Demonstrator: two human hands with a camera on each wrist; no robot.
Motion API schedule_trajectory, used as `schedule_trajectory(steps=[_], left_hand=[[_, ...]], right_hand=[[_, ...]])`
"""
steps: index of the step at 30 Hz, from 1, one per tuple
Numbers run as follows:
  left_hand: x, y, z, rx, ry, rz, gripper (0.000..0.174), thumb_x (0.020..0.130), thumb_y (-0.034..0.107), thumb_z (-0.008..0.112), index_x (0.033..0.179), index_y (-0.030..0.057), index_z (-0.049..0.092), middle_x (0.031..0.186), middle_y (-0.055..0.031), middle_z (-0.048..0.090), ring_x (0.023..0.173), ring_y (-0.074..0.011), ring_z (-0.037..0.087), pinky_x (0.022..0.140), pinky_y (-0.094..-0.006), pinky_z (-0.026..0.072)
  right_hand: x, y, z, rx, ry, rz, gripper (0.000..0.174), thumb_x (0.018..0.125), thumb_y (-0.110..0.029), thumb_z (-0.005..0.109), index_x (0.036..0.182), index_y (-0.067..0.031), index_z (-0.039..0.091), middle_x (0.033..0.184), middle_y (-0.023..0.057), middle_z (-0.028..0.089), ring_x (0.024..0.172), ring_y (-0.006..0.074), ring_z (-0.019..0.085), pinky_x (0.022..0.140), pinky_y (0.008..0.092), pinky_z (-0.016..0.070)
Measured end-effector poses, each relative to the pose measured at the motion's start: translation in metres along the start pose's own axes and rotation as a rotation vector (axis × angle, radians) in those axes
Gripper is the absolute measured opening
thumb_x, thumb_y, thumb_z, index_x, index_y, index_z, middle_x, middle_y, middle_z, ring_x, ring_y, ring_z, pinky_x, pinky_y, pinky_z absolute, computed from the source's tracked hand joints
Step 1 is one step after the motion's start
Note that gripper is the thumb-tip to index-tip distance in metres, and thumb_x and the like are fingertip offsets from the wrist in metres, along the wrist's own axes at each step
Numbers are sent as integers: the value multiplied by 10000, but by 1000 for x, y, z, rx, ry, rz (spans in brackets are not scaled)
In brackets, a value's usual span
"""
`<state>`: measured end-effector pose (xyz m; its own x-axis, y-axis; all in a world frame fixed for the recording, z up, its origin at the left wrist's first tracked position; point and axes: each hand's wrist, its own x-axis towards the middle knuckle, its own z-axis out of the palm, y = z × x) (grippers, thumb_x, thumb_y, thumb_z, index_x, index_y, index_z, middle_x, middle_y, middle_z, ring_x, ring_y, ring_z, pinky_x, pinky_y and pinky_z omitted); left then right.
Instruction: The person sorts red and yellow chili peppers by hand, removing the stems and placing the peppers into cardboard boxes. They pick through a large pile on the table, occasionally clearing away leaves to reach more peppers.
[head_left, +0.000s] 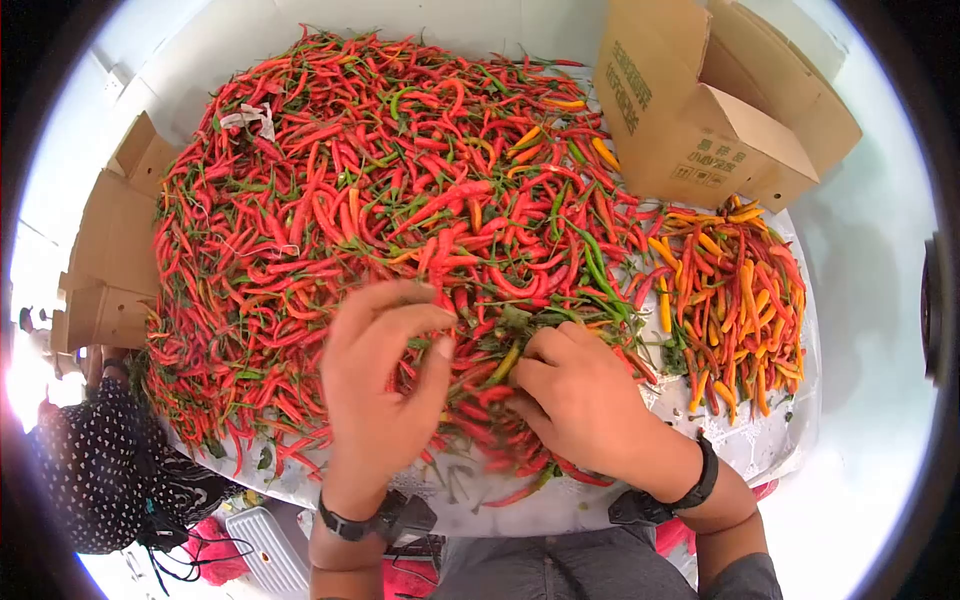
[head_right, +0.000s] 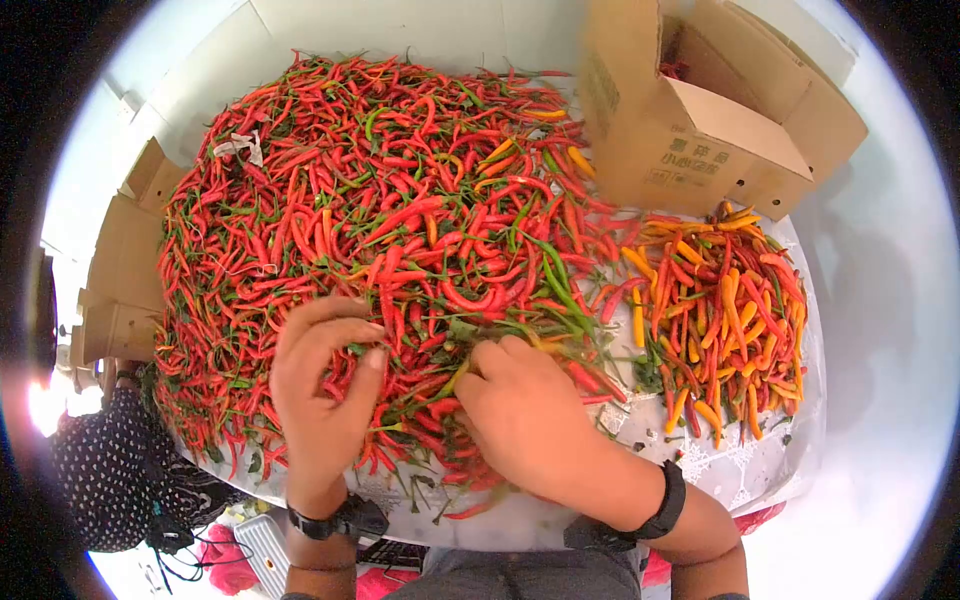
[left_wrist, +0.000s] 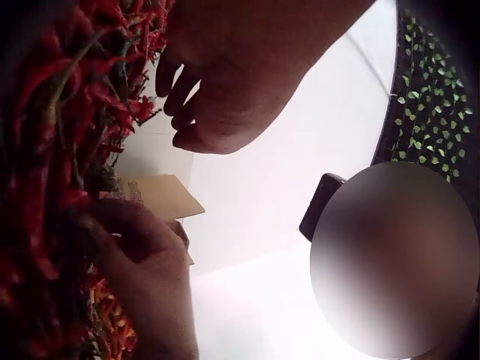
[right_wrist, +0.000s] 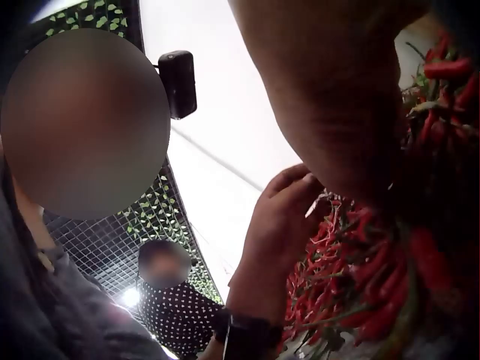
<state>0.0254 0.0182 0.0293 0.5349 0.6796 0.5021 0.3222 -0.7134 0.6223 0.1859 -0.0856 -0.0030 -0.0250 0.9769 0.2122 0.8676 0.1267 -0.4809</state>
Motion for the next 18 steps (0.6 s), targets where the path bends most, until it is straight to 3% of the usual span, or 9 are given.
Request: schedule_trajectory(steps=[1, 3, 5, 6, 9, 12, 15, 18], left_hand=[[-3, -4, 3, -57, -5, -18, 158, 715, -19, 646, 866, 30, 649, 989, -114, 613, 970, -253, 582, 872, -352, 436], [-8, -11, 2, -114, -7, -22, 135, 755, -5, 652, 887, 24, 652, 926, -94, 625, 864, -214, 596, 755, -306, 460], [-10, -13, -5, -221, -12, -104, 139, 776, 4, 654, 911, 35, 663, 893, -76, 637, 800, -189, 603, 642, -273, 469], [-11, -20, -3, -267, 46, -50, 167, 767, 12, 675, 932, 36, 668, 870, -62, 645, 768, -161, 597, 583, -251, 450], [-11, -19, -7, -295, -31, 16, 216, 736, 29, 709, 947, 49, 674, 894, -61, 645, 791, -172, 598, 619, -265, 462], [-11, -13, -3, -315, -173, 93, 263, 709, 56, 737, 965, 67, 678, 905, -62, 642, 810, -191, 598, 654, -282, 471], [-17, -19, 8, -377, -285, 176, 254, 708, 72, 742, 953, 71, 675, 924, -76, 633, 823, -214, 596, 687, -301, 477], [-19, -12, 7, -425, -327, 54, 188, 719, 93, 738, 886, 50, 662, 872, -76, 630, 820, -217, 596, 698, -303, 475]], right_hand=[[1, 1, 0, 21, 45, -8, 200, 675, -113, 729, 829, -52, 617, 840, 101, 567, 832, 293, 552, 728, 383, 455], [0, 6, -1, 66, 127, -25, 195, 676, -89, 725, 835, -53, 617, 868, 109, 579, 813, 310, 563, 715, 375, 465], [-2, 10, -6, 155, 179, 11, 162, 737, -75, 684, 863, -29, 593, 861, 113, 593, 782, 269, 584, 690, 359, 472], [-1, 9, -7, 198, 208, 29, 146, 768, -69, 664, 877, -17, 581, 858, 115, 600, 767, 249, 595, 677, 352, 476], [-5, -1, -8, 934, 135, 343, 100, 852, -62, 631, 903, -1, 571, 828, 67, 605, 722, 139, 593, 628, 287, 469], [-4, -7, -5, 1268, -29, 429, 100, 892, -77, 610, 923, 6, 563, 808, 15, 582, 726, 53, 539, 625, 231, 448], [-10, -4, 7, 1174, -71, 374, 116, 888, -88, 619, 935, 3, 565, 807, 13, 587, 706, 55, 526, 620, 231, 451], [-13, -6, 9, 1117, -1, 339, 172, 850, -113, 672, 948, -6, 580, 787, 18, 586, 676, 64, 520, 591, 237, 437]])
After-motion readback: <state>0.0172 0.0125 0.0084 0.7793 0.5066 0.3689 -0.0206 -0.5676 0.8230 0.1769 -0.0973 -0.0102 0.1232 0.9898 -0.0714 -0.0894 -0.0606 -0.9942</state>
